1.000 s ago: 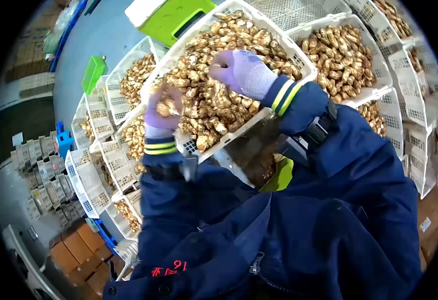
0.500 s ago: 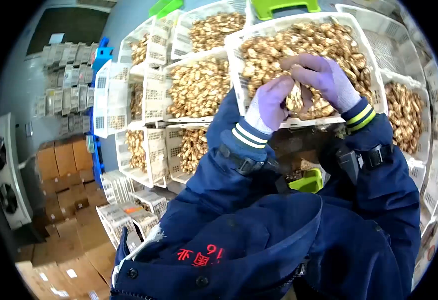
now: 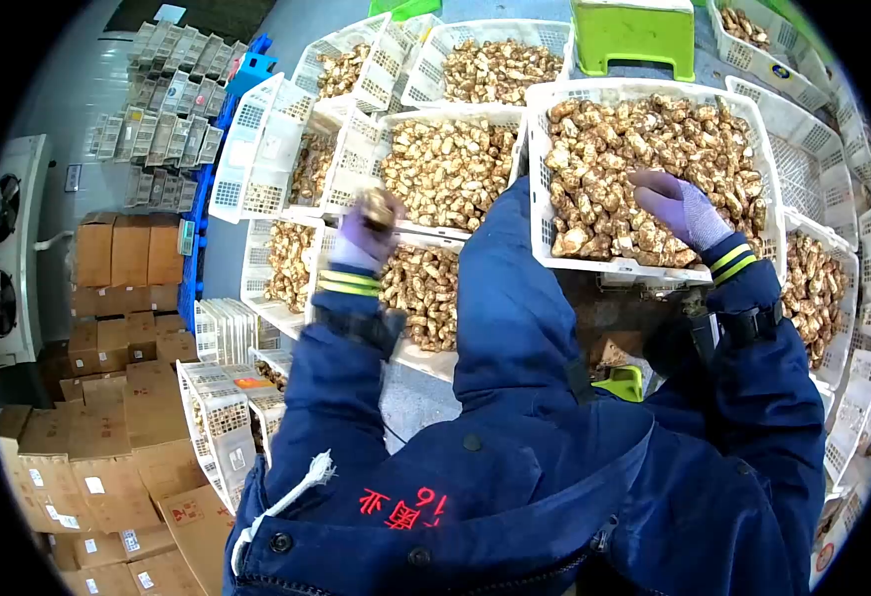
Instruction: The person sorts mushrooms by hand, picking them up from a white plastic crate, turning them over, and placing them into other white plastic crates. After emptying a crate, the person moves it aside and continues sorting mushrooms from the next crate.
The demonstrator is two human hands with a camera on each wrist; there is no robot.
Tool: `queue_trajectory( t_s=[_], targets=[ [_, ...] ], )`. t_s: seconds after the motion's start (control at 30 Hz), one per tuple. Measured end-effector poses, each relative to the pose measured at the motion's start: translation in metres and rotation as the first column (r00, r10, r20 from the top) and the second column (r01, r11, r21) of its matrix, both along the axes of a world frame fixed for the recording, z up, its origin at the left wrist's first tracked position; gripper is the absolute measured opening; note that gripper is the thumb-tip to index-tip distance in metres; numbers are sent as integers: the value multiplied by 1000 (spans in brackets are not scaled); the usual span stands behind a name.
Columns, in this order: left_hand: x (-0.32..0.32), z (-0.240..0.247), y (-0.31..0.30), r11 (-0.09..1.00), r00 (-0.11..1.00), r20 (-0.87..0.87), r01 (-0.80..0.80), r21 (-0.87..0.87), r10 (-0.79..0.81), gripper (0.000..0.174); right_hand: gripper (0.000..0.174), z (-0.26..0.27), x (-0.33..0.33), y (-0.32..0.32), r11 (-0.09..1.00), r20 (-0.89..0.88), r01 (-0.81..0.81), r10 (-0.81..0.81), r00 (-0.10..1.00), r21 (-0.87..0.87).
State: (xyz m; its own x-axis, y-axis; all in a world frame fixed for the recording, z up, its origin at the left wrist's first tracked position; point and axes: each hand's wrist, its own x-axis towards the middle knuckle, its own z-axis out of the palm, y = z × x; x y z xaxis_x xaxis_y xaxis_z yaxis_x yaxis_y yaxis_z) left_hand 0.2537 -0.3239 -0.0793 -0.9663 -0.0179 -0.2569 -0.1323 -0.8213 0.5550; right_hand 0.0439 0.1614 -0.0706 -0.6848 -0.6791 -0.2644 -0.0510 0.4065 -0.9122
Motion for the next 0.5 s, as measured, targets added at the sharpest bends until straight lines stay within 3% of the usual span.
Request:
queue_trajectory(
  t_s=[0.03,0.13,0.17,0.23,0.27,0.3,0.33,0.37,0.43,0.5],
  targets=[
    [-29,67,5,731,713,289,-447,-515,639,50,41,11,2,-2,998,-29,-9,11,1000,61],
    [-56,164,-75,521,583,-113,-784,-339,804,61,40,1,2,1,999,-44,38,-38,998,0],
    [-67,182,-68,336,414,-163,-869,-363,895,64,39,3,1,1,1000,-85,23,-23,996,-3],
    [-85,168,-52,451,629,-277,-740,-499,726,65,38,15,5,1,1000,-154,7,-7,988,1],
    [-96,148,-17,495,760,-235,-592,-636,606,59,38,23,8,-1,999,-188,5,3,982,43],
    [-105,117,23,531,832,-244,-515,-673,497,51,37,14,7,0,998,-355,-60,66,932,28],
    [-105,96,66,481,959,-133,-241,-843,249,48,34,16,11,-4,990,-343,-76,112,933,116],
    [-119,76,116,642,972,47,-114,-758,229,48,33,21,18,-6,975,-221,-149,184,958,163],
    [-134,39,186,547,986,169,147,-824,-10,44,30,25,33,-5,938,-308,-270,328,893,217],
    [-161,12,240,323,978,123,173,-931,-168,42,27,39,47,-5,867,-254,-370,461,850,333]
  ],
)
